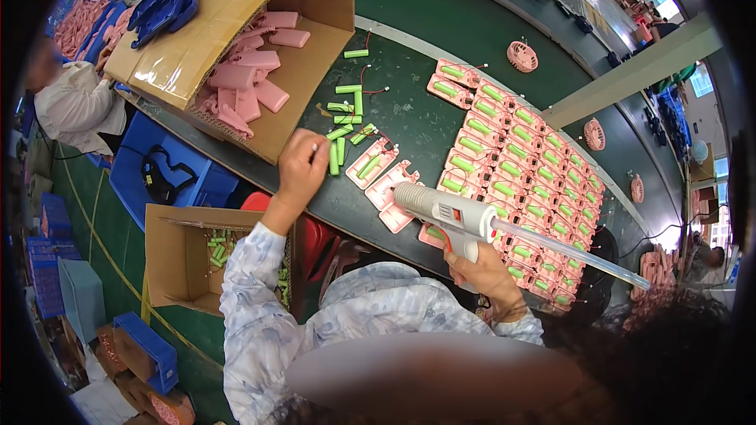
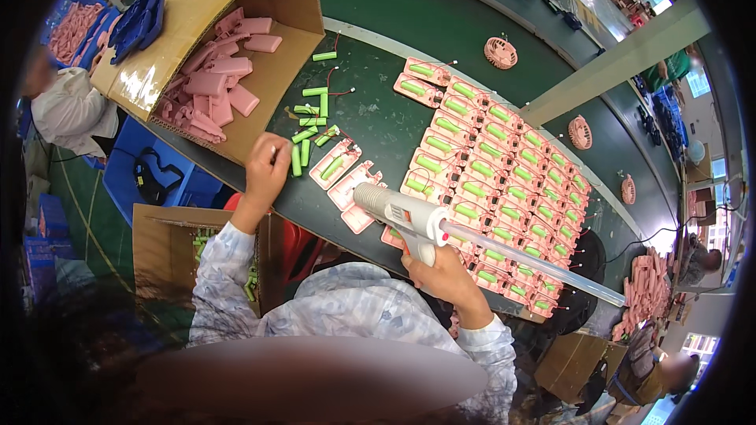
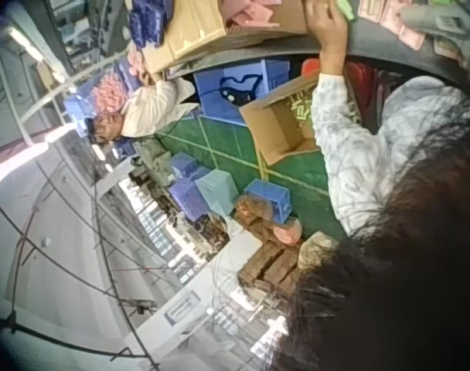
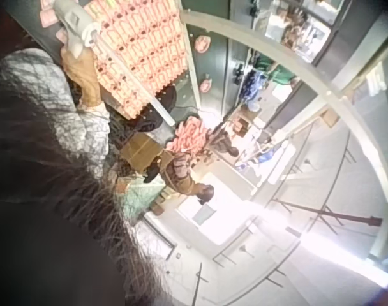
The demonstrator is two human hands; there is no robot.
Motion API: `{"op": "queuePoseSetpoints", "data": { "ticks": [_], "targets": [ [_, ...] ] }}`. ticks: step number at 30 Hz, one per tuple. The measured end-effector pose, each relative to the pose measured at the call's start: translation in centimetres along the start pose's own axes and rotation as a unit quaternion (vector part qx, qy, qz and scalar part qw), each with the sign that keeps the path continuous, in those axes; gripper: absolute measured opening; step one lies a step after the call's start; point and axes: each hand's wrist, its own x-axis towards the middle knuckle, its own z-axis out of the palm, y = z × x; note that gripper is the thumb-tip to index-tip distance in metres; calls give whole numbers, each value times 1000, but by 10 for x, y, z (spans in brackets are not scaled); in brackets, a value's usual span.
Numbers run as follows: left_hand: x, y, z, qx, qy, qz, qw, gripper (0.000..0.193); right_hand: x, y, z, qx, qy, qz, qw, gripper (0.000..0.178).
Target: Assembling electronic components into plastic housings using a hot glue gun on an assembly line.
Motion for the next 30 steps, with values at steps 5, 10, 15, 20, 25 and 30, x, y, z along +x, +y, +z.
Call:
{"op": "queuePoseSetpoints", "data": {
  "ticks": [5, 10, 15, 20, 25, 30],
  "targets": [
    [6, 63, 13, 1, -103, 124, 987, 10, -5, 3, 0, 4, 4, -12, 1000, 20],
    [8, 69, 39, 33, -184, 163, 969, 8, -12, 1, 0, 5, 2, -12, 1000, 29],
    [1, 65, 53, 82, -217, 189, 954, 3, -16, 2, 0, 33, -3, -11, 999, 30],
    [-2, 66, 53, 114, -207, 183, 954, 6, -13, 6, 1, 63, 14, -19, 998, 20],
    [8, 75, 22, 97, -142, 129, 977, 20, -10, 8, -2, 52, 25, -9, 998, 12],
    [4, 37, 2, 59, -71, 55, 994, 9, 1, 7, 1, 25, 36, -11, 999, 11]
  ]
}}
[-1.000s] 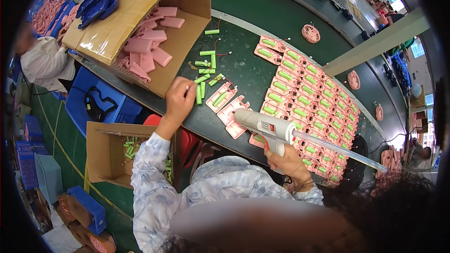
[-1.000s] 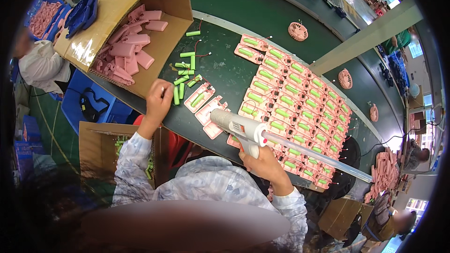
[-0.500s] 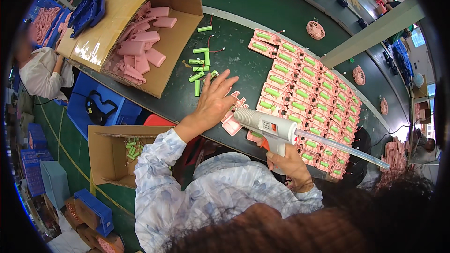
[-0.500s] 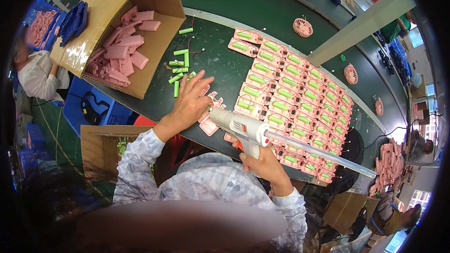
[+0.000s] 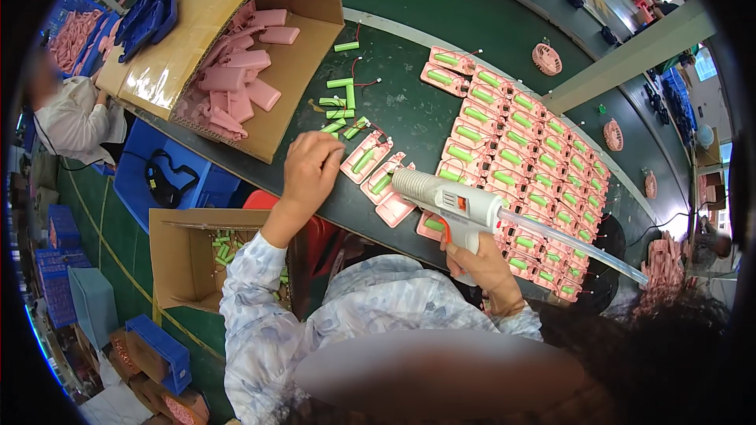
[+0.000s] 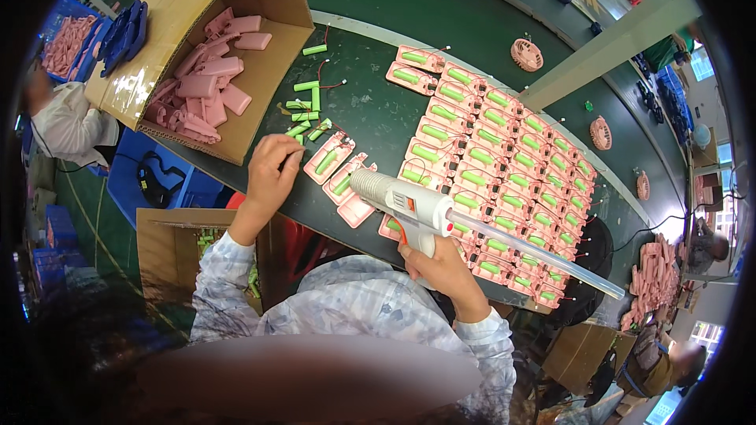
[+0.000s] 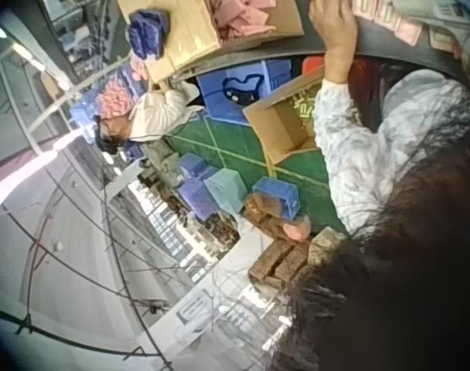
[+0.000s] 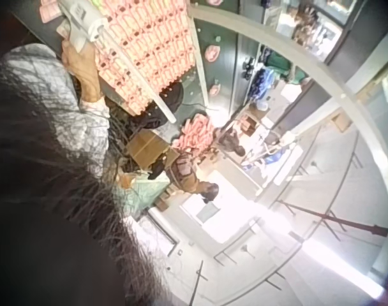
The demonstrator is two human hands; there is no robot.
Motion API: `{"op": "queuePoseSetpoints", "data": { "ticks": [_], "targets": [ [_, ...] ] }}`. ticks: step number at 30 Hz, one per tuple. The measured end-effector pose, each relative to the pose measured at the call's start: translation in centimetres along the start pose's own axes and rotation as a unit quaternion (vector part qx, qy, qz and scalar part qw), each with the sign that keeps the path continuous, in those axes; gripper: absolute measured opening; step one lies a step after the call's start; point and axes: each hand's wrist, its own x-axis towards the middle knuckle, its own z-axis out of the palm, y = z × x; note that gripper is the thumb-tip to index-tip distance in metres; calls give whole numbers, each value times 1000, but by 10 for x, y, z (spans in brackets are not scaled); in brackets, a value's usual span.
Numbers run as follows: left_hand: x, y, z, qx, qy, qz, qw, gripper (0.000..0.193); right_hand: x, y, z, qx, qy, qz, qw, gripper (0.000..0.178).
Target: Assembling electronic components into plastic housings using a hot glue gun on an assembly line.
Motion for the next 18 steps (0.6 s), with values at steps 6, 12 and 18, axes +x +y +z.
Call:
{"op": "queuePoseSetpoints", "data": {
  "ticks": [6, 12, 18],
  "targets": [
    [-12, -9, 1, 32, -52, -158, 986, 8, 3, 4, 4, 17, 16, 4, 1000, 13],
    [-9, -9, 3, 80, -70, -168, 980, 17, -6, 4, 2, -10, 34, 18, 999, 16],
    [-1, -13, 4, 114, -88, -154, 978, 22, -6, 10, -1, -6, 30, 10, 999, 15]
  ]
}}
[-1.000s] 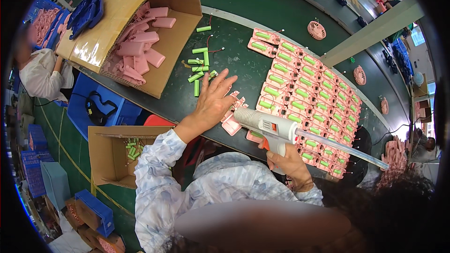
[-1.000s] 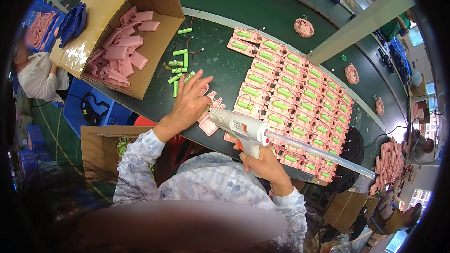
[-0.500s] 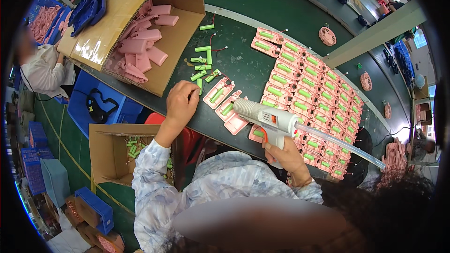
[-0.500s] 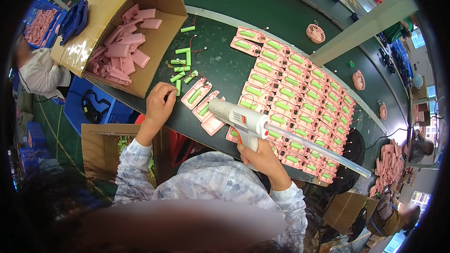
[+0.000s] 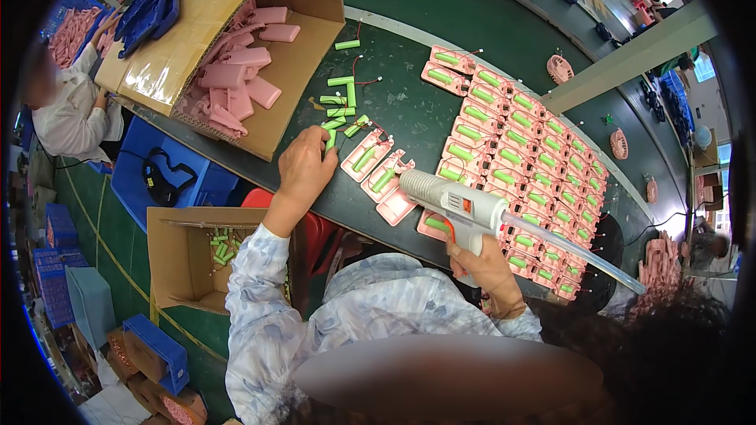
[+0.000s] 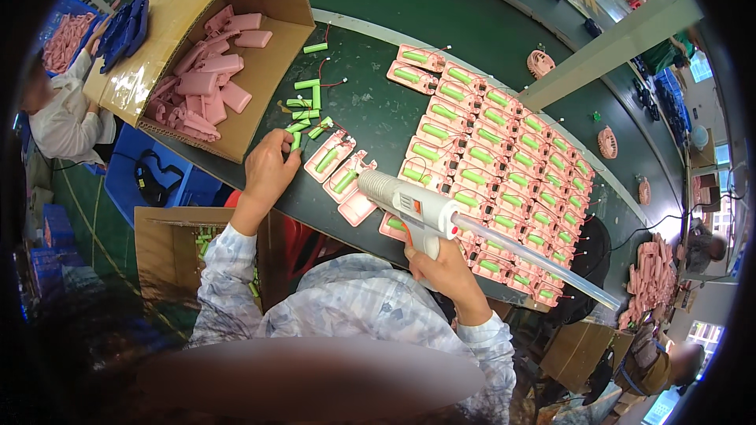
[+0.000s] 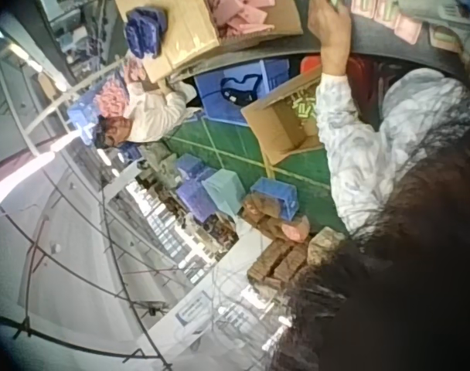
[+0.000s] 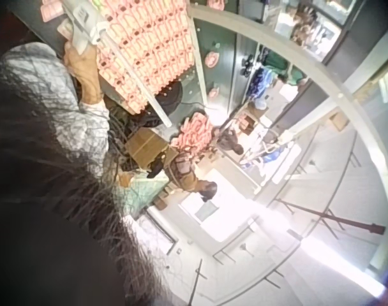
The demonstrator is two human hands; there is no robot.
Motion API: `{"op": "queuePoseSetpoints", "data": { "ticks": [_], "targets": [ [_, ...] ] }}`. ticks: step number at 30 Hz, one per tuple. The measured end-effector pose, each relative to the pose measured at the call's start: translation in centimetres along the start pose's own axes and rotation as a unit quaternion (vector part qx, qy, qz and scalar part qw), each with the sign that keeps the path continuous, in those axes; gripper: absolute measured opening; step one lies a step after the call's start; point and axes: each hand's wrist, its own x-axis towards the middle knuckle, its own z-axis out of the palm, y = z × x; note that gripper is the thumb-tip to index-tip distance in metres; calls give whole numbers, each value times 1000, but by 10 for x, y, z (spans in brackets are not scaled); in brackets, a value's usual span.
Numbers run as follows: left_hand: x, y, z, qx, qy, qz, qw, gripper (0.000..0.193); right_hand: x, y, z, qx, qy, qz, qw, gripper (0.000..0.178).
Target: Assembling electronic components into plastic housings using a hot glue gun on an assembly line.
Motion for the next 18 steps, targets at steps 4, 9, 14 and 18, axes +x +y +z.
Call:
{"op": "queuePoseSetpoints", "data": {
  "ticks": [4, 9, 14, 18],
  "targets": [
    [-3, -2, -13, 8, -26, -43, 999, 24, -4, -3, -2, 29, -6, -8, 1000, 17],
    [-10, -8, -18, -5, -28, -13, 1000, 39, -2, 1, 0, 36, -46, -32, 998, 20],
    [-5, -1, -4, 71, -8, 62, 996, 39, -3, -20, 10, 33, -72, -32, 996, 34],
    [8, -6, 4, 52, 31, 82, 995, 22, -6, -8, 2, -2, -31, -12, 999, 26]
  ]
}}
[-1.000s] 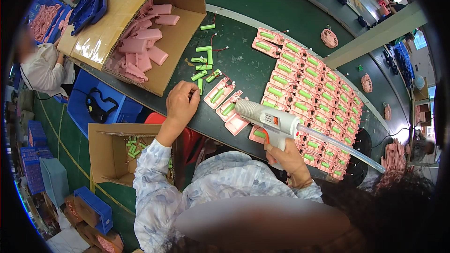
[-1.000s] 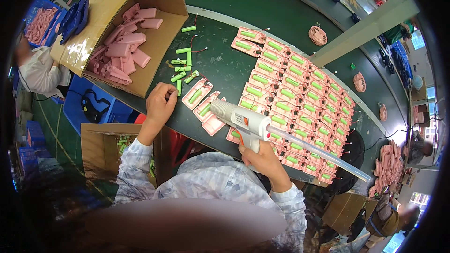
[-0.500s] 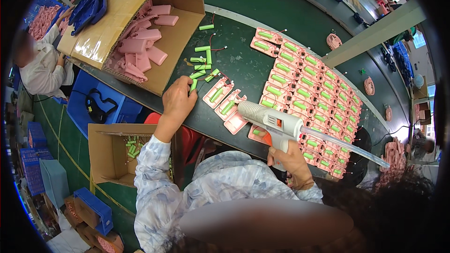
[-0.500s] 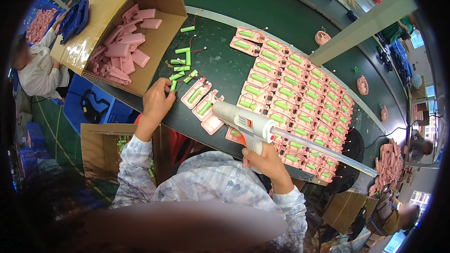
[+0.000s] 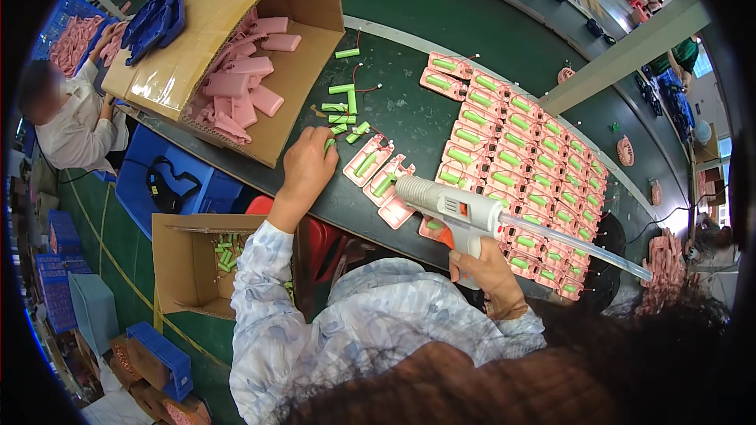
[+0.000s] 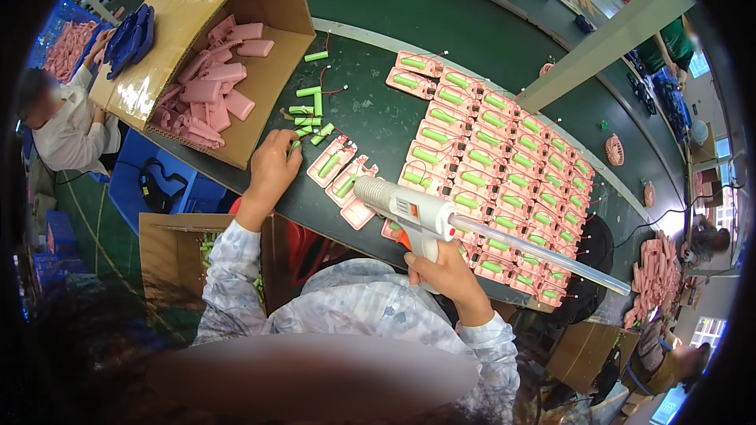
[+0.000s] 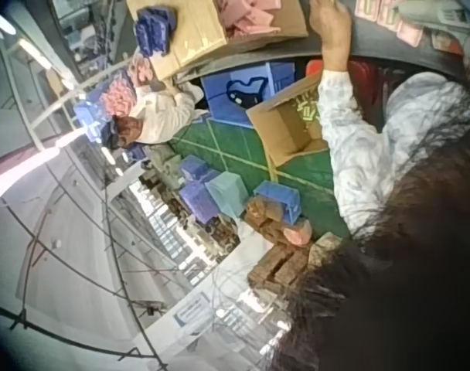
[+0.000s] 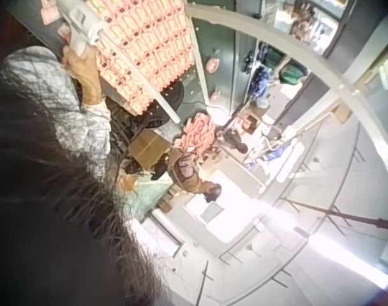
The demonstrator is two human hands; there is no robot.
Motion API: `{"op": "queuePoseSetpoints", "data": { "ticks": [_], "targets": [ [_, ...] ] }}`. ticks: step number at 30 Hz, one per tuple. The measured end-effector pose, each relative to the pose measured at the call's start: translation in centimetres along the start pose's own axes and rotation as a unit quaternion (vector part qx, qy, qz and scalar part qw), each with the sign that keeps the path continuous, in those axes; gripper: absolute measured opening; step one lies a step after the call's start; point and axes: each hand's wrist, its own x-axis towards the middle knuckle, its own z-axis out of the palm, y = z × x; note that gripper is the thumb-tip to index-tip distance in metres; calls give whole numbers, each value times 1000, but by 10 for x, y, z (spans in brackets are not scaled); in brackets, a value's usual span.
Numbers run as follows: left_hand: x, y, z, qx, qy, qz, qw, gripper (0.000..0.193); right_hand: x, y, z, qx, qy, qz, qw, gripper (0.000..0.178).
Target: Assembling electronic components into plastic housings using a hot glue gun on an assembly line.
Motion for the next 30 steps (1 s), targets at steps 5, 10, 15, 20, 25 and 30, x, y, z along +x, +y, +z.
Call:
{"op": "queuePoseSetpoints", "data": {
  "ticks": [5, 10, 15, 20, 25, 30],
  "targets": [
    [-3, 0, 0, -457, -56, -173, 871, 17, -13, 11, -11, 30, 14, -13, 999, 18],
    [-15, -1, -13, -526, -72, -194, 825, 17, -26, -7, -8, 58, 19, 11, 998, 20],
    [-34, 12, -24, -476, -121, -168, 855, 15, -34, 3, -12, 46, -12, 42, 998, 25],
    [-38, 22, -24, -475, -121, -168, 856, 14, -35, 9, -13, 29, -35, 38, 998, 36],
    [-40, 33, -26, -547, -143, -167, 807, 14, -35, 7, -10, 49, -26, 40, 998, 45],
    [-22, 62, -51, -724, -204, -198, 629, 16, -34, 3, -9, 68, -40, 21, 997, 54]
  ]
}}
